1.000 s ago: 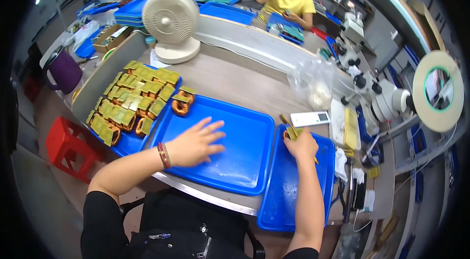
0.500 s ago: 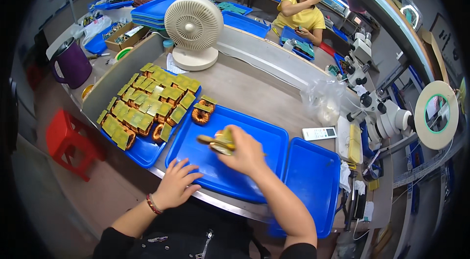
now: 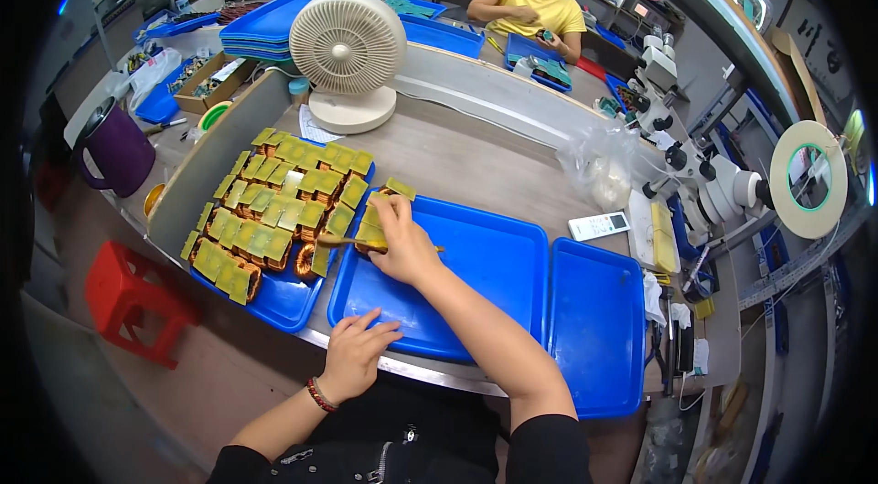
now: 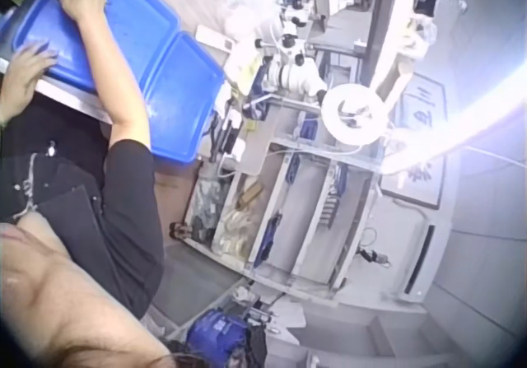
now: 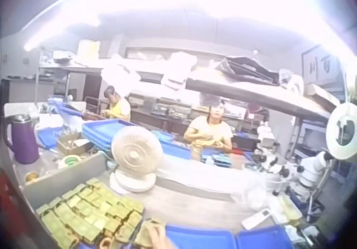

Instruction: The person repeatedly picks up small copper-wound toroidal inductors from a blue tray and brushes them with a small brush. They rotate the components to clean different sides and place them back on the tray. The workspace includes multiple trays of similar components and various tools.

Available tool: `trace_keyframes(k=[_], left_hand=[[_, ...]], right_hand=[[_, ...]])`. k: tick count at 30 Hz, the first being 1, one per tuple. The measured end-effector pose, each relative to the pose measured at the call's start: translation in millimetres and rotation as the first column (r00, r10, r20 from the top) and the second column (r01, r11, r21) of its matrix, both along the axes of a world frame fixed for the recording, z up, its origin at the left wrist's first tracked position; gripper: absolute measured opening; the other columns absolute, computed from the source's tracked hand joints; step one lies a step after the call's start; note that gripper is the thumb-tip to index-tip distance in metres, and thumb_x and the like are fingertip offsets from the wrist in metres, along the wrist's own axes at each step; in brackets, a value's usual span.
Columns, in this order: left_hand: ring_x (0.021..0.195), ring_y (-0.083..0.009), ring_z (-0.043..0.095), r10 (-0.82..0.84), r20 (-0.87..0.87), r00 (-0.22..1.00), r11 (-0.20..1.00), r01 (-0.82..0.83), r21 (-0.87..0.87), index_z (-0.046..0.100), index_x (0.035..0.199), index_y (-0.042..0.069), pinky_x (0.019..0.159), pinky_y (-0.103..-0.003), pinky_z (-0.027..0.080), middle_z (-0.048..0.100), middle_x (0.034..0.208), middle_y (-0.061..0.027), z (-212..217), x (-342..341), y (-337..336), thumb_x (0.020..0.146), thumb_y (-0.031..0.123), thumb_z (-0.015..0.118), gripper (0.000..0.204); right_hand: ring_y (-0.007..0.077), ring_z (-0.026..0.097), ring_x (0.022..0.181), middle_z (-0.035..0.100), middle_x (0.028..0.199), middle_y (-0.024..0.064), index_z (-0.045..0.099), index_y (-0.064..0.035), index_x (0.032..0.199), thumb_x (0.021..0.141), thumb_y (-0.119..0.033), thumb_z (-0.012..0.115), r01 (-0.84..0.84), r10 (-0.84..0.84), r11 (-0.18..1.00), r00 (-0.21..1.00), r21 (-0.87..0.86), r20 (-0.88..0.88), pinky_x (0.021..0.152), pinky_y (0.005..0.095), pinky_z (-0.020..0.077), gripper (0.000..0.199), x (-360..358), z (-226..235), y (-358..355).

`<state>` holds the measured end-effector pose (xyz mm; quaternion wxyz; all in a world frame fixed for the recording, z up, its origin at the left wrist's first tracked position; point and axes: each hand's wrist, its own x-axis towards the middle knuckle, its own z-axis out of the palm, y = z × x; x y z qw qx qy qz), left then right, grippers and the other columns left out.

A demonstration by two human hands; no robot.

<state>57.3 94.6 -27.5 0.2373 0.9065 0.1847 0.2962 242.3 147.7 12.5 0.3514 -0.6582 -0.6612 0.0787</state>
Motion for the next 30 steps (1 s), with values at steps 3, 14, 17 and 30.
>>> trace_keyframes(k=[3,14,17,30], left_hand=[[0.109,-0.0282,0.051,-0.005,-0.002,1.000,1.000,0.005,-0.018,0.062,0.098,0.011,0.087,-0.040,0.035,0.062,0.107,-0.0038,1,0,0,0.075,0.002,0.053,0.026],[0.106,-0.0295,0.051,0.020,0.021,1.000,0.999,-0.021,0.028,0.062,0.096,0.008,0.087,-0.039,0.036,0.061,0.104,-0.0055,11,1,-3,0.074,0.009,0.060,0.022],[0.100,-0.0288,0.052,0.019,0.068,0.998,1.000,-0.020,0.012,0.063,0.093,0.008,0.083,-0.039,0.038,0.061,0.101,-0.0057,17,-5,-2,0.073,0.010,0.062,0.021],[0.103,-0.0280,0.042,0.417,-0.049,0.908,0.878,-0.388,0.281,0.054,0.108,0.009,0.086,-0.040,0.031,0.051,0.112,-0.0073,44,-35,75,0.070,0.012,0.063,0.039]], right_hand=[[0.0387,0.056,0.090,0.039,0.115,0.0170,0.042,-0.0081,0.118,0.060,-0.008,0.075,-0.036,0.034,0.999,0.999,0.038,0.036,0.071,0.0425,0.0501,0.067,4,-6,1],[0.0376,0.055,0.096,0.037,0.123,0.0147,0.044,-0.0108,0.119,0.054,-0.016,0.082,-0.061,0.060,0.998,0.990,0.007,0.125,0.074,0.0425,0.0504,0.075,9,-6,-7],[0.0385,0.054,0.097,0.036,0.124,0.0151,0.043,-0.0123,0.121,0.051,-0.017,0.083,-0.081,0.081,0.997,0.991,-0.002,0.102,0.077,0.0424,0.0497,0.081,8,-4,-7],[0.0375,0.054,0.100,0.037,0.128,0.0160,0.048,-0.0115,0.117,0.057,-0.011,0.080,-0.099,0.096,0.993,0.994,0.063,0.049,0.079,0.0404,0.0493,0.068,4,-4,-10]])
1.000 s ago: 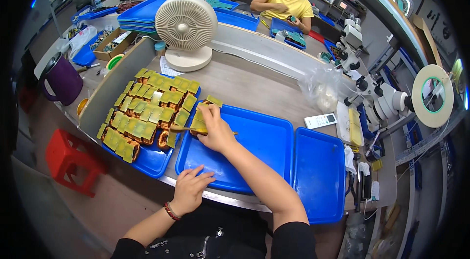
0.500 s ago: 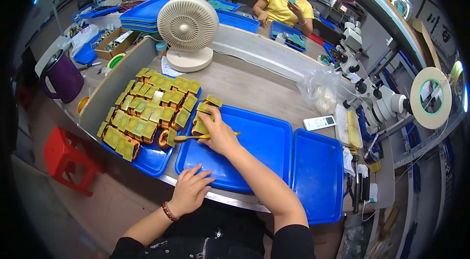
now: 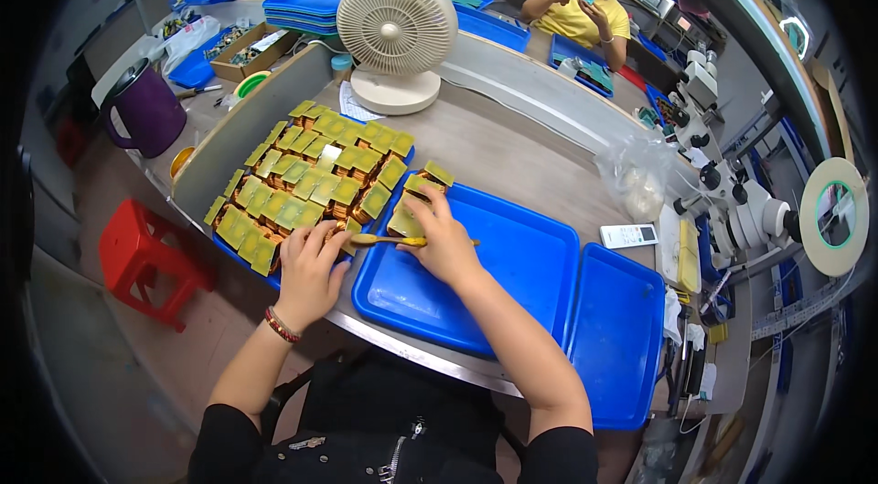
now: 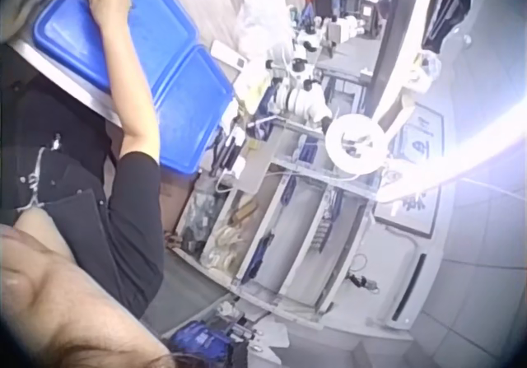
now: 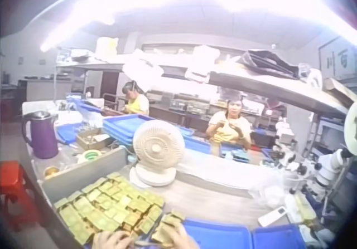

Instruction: The person repeatedly picks up small copper-wound toroidal inductors from a blue tray and brushes them with a small brush. They rotate the components to clean different sides and place them back on the tray. The workspace includes multiple trays of similar components and various tools.

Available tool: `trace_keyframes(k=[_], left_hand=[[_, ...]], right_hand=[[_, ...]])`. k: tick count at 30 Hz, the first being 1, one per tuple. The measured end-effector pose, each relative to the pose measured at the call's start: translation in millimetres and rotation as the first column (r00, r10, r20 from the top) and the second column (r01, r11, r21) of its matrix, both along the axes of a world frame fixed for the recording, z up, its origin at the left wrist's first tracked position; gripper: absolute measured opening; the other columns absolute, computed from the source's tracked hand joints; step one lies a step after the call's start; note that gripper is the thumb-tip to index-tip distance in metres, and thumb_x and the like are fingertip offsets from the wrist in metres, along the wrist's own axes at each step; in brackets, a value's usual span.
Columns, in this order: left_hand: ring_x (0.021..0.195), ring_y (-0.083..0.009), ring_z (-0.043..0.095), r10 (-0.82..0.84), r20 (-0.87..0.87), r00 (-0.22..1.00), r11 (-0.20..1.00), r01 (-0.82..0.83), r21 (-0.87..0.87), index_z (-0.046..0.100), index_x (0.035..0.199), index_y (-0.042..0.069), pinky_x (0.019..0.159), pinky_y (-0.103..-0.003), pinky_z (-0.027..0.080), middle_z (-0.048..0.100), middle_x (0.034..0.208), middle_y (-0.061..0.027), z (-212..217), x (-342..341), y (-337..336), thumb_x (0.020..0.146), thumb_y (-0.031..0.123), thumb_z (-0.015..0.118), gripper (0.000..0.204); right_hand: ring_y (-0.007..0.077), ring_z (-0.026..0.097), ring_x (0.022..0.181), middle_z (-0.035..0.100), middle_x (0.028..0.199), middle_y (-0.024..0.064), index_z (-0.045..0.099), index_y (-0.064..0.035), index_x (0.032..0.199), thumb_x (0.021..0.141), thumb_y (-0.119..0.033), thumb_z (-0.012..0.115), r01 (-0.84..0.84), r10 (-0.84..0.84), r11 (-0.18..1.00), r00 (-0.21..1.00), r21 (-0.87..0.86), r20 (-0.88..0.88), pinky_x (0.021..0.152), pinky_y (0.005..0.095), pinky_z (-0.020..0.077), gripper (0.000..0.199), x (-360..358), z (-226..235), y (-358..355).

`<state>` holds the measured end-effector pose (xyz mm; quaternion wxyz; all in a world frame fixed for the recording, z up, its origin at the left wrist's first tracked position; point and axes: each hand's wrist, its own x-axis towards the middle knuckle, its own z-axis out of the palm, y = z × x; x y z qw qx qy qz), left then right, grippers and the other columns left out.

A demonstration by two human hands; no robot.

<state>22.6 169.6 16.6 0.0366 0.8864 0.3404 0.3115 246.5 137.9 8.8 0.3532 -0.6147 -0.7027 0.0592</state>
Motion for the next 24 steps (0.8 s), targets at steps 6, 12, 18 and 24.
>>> trace_keyframes(k=[6,12,18,24], left_hand=[[0.104,-0.0250,0.044,-0.034,-0.106,0.994,0.999,0.033,-0.009,0.050,0.111,0.009,0.087,-0.038,0.028,0.053,0.109,-0.0043,-12,4,16,0.069,0.013,0.066,0.045],[0.099,-0.0225,0.048,-0.146,-0.108,0.983,0.979,0.128,-0.156,0.049,0.112,0.010,0.084,-0.038,0.029,0.057,0.101,-0.0026,-2,3,29,0.067,0.009,0.068,0.049],[0.098,-0.0205,0.048,-0.179,-0.122,0.976,0.980,0.165,-0.111,0.048,0.110,0.013,0.082,-0.038,0.028,0.056,0.102,-0.0005,3,6,38,0.065,0.009,0.068,0.050],[0.104,-0.0239,0.046,-0.129,0.154,0.980,0.987,0.141,-0.074,0.047,0.111,0.009,0.086,-0.038,0.027,0.054,0.107,-0.0058,8,-2,18,0.066,0.010,0.069,0.050]], right_hand=[[0.0332,0.059,0.089,0.046,0.122,0.0112,0.051,-0.0083,0.110,0.057,-0.029,0.080,0.089,-0.097,0.994,0.987,0.065,0.128,0.071,0.0389,0.0514,0.063,1,-5,0],[0.0328,0.058,0.092,0.044,0.123,0.0103,0.050,-0.0092,0.113,0.055,-0.031,0.081,0.054,-0.055,0.999,0.998,0.002,0.017,0.072,0.0394,0.0510,0.069,2,-3,-2],[0.0318,0.058,0.093,0.043,0.124,0.0097,0.048,-0.0107,0.117,0.053,-0.038,0.081,0.128,-0.128,0.992,0.990,-0.003,0.067,0.072,0.0395,0.0506,0.077,0,10,-8],[0.0319,0.050,0.109,0.044,0.122,0.0142,0.045,-0.0112,0.120,0.064,-0.048,0.072,0.287,-0.290,0.956,0.956,0.057,0.049,0.080,0.0400,0.0472,0.073,5,32,-34]])
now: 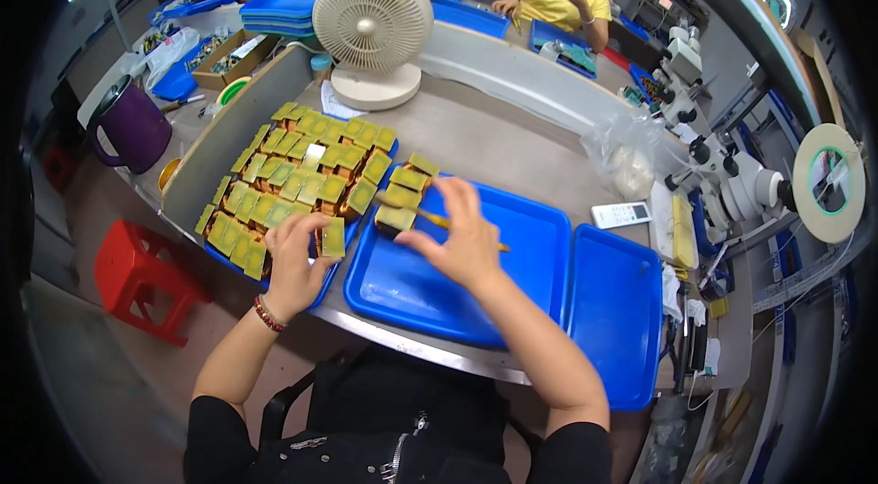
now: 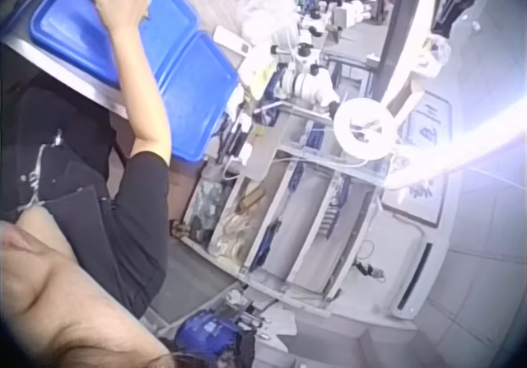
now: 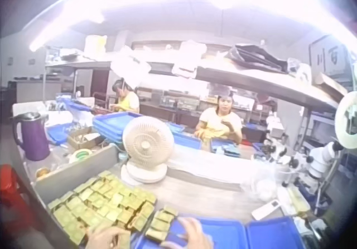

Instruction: The person repeatedly picks up small copper-wound toroidal inductors from a blue tray and brushes them with a small brush. They rotate the components to clean different sides and place them back on the tray. The workspace includes multiple trays of similar components and various tools.

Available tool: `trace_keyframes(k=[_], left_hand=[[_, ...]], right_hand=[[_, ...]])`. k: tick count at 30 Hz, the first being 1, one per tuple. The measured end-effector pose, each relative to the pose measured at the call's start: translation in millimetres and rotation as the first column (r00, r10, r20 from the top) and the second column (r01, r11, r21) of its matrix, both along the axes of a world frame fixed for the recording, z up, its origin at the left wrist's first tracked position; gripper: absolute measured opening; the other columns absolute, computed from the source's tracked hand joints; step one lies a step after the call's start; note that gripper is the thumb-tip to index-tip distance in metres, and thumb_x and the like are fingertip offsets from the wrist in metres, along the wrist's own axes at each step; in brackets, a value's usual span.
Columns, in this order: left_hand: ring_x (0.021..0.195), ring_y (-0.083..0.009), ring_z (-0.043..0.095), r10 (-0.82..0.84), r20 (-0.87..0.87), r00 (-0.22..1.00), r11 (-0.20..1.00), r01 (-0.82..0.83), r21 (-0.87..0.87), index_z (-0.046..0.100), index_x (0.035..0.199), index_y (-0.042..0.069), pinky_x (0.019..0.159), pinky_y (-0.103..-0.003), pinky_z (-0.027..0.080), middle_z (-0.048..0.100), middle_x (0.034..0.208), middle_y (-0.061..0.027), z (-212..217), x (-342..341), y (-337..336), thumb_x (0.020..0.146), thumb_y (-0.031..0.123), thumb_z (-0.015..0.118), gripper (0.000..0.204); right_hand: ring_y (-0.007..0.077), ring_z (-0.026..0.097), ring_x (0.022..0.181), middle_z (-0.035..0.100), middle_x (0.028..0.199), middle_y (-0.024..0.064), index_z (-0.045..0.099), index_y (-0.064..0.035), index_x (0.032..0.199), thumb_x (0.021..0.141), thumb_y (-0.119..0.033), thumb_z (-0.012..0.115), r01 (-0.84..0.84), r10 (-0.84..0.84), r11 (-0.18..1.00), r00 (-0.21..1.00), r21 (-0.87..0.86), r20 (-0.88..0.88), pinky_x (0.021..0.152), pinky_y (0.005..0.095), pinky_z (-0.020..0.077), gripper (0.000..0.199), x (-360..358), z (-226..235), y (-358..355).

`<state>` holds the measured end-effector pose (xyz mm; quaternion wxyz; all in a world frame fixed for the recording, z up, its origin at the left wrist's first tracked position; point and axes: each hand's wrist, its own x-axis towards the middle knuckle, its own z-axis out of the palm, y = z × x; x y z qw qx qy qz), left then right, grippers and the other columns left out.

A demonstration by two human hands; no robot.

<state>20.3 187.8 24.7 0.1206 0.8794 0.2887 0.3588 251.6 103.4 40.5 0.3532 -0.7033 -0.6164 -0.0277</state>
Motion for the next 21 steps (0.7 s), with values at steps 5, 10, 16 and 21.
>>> trace_keyframes(k=[5,10,16,21], left_hand=[[0.108,-0.0216,0.046,0.027,0.872,0.489,0.371,0.805,-0.463,0.025,0.123,0.010,0.089,-0.035,0.042,0.042,0.117,-0.0101,2,-2,-58,0.075,-0.001,0.066,0.064],[0.115,-0.0255,0.043,-0.131,0.866,0.482,0.250,0.862,-0.442,0.021,0.128,0.010,0.095,-0.038,0.039,0.041,0.120,-0.0137,-14,-4,-115,0.071,-0.004,0.069,0.076],[0.116,-0.0319,0.044,-0.406,0.655,0.637,0.423,0.767,-0.482,0.019,0.129,0.010,0.094,-0.040,0.040,0.045,0.115,-0.0184,-20,-16,-134,0.069,-0.002,0.071,0.080],[0.116,-0.0363,0.044,0.062,0.851,0.522,-0.169,0.846,-0.507,0.018,0.133,0.012,0.095,-0.046,0.039,0.046,0.116,-0.0198,-19,-8,-159,0.074,0.001,0.067,0.078]], right_hand=[[0.0209,0.053,0.058,0.052,0.080,0.0104,0.054,-0.0047,0.083,0.077,-0.013,0.065,-0.009,0.032,0.992,0.982,0.125,-0.184,0.050,0.0297,0.0425,0.015,-8,39,-62],[0.0200,0.051,0.048,0.053,0.075,0.0058,0.054,-0.0086,0.064,0.067,-0.017,0.073,-0.334,0.331,0.942,0.941,0.032,0.062,0.042,0.0309,0.0398,0.021,-58,34,-118],[0.0134,0.045,0.040,0.053,0.066,0.0035,0.055,-0.0109,0.062,0.061,-0.019,0.077,-0.248,0.217,0.920,0.967,0.304,0.130,0.036,0.0272,0.0352,0.024,-49,21,-166],[0.0108,0.046,0.049,0.051,0.087,0.0088,0.060,-0.0062,0.073,0.062,-0.011,0.079,0.137,-0.134,0.988,0.990,0.066,-0.042,0.042,0.0211,0.0323,0.022,-29,-15,-191]])
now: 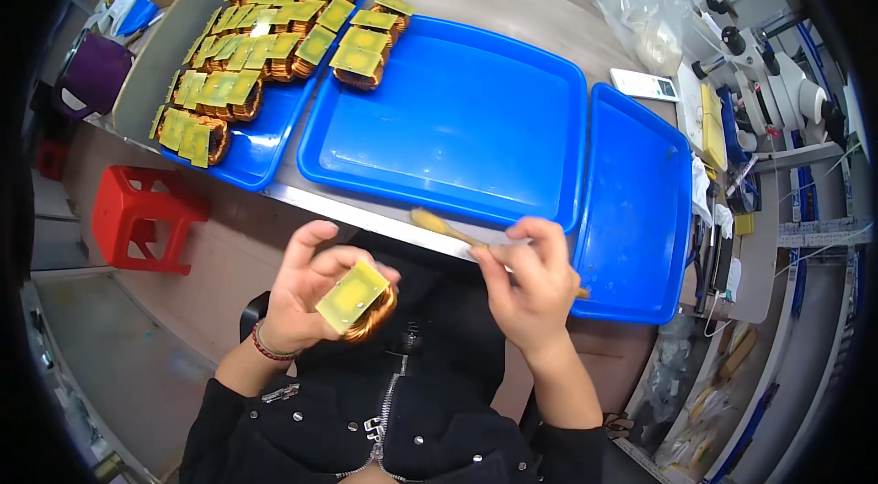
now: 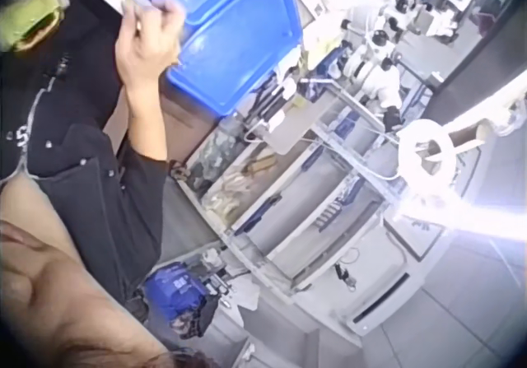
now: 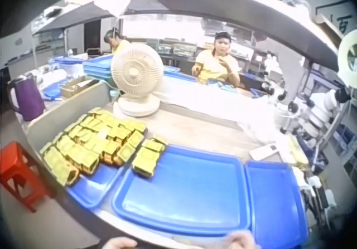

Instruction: The person repeatedly picks up small copper-wound toroidal inductors from a blue tray and brushes them with a small brush. They rotate the components to clean different sides and place them back on the tray. The workspace includes multiple trays of similar components and various tools.

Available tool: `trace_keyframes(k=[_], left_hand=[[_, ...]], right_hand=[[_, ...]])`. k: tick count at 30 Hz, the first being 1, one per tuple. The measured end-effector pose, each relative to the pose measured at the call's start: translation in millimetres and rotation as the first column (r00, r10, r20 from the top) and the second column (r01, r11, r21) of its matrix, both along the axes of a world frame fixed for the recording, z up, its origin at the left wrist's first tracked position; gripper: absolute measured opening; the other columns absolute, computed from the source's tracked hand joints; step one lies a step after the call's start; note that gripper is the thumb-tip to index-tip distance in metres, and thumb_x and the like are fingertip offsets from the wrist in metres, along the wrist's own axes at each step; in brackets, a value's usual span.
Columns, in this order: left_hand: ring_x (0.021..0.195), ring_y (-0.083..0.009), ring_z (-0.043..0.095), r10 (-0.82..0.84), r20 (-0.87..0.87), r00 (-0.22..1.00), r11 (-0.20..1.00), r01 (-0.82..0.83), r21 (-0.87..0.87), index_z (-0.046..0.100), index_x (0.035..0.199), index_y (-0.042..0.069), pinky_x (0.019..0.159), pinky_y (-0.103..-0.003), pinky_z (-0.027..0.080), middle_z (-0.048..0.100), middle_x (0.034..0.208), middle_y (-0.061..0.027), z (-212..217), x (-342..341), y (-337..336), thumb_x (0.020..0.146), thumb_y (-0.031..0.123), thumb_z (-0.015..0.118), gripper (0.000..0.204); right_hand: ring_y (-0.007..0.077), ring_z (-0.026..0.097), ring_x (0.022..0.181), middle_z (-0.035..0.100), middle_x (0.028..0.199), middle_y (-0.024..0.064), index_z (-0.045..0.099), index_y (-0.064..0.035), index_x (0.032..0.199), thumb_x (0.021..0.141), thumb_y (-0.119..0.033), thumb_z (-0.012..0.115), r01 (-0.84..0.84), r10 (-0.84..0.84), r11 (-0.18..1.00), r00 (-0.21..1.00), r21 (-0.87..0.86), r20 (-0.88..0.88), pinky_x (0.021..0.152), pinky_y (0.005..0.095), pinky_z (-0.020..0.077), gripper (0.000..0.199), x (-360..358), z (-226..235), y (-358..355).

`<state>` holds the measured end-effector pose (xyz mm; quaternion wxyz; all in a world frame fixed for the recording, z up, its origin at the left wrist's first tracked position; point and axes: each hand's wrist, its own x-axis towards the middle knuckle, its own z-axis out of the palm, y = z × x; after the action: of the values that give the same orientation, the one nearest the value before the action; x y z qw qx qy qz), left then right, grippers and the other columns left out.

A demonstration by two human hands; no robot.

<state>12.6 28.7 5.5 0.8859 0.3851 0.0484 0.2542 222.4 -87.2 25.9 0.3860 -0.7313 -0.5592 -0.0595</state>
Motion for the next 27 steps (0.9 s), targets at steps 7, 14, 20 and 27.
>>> trace_keyframes(k=[7,14,20,27], left_hand=[[0.122,-0.0312,0.040,-0.221,0.143,0.965,0.876,0.261,-0.405,0.000,0.140,0.014,0.101,-0.040,0.032,0.039,0.130,-0.0214,-3,30,-22,0.087,0.021,0.055,0.077],[0.114,-0.0211,0.046,-0.124,-0.008,0.992,0.989,0.122,-0.085,0.009,0.137,0.006,0.094,-0.032,0.036,0.044,0.125,-0.0179,5,41,-32,0.093,0.020,0.044,0.058],[0.102,-0.0142,0.047,0.124,-0.160,0.979,0.939,-0.064,0.338,0.034,0.124,0.001,0.091,-0.028,0.038,0.047,0.112,-0.0099,9,54,-34,0.093,0.021,0.045,0.038],[0.114,-0.0186,0.042,-0.115,-0.270,0.956,0.986,0.143,0.088,0.023,0.134,0.002,0.096,-0.033,0.035,0.039,0.122,-0.0100,24,55,-30,0.079,0.010,0.066,0.070]], right_hand=[[0.0144,0.053,0.080,0.044,0.116,0.0146,0.042,0.0024,0.120,0.053,-0.019,0.086,-0.342,0.404,0.908,0.572,0.241,-0.714,0.065,0.0207,0.0427,0.083,-40,-23,-20],[0.0203,0.057,0.095,0.044,0.123,0.0233,0.042,-0.0039,0.121,0.063,-0.001,0.078,-0.350,0.567,0.824,0.494,0.446,-0.659,0.076,0.0253,0.0480,0.069,-31,-39,-22],[0.0229,0.060,0.092,0.045,0.120,0.0215,0.045,-0.0062,0.116,0.063,0.000,0.078,-0.355,0.539,0.825,0.728,0.439,-0.425,0.068,0.0253,0.0515,0.062,-20,-26,-18],[0.0119,0.050,0.060,0.044,0.117,0.0178,0.047,-0.0085,0.120,0.067,-0.007,0.075,-0.405,0.499,0.844,0.833,0.352,-0.239,0.052,0.0199,0.0420,0.060,-17,-33,-21]])
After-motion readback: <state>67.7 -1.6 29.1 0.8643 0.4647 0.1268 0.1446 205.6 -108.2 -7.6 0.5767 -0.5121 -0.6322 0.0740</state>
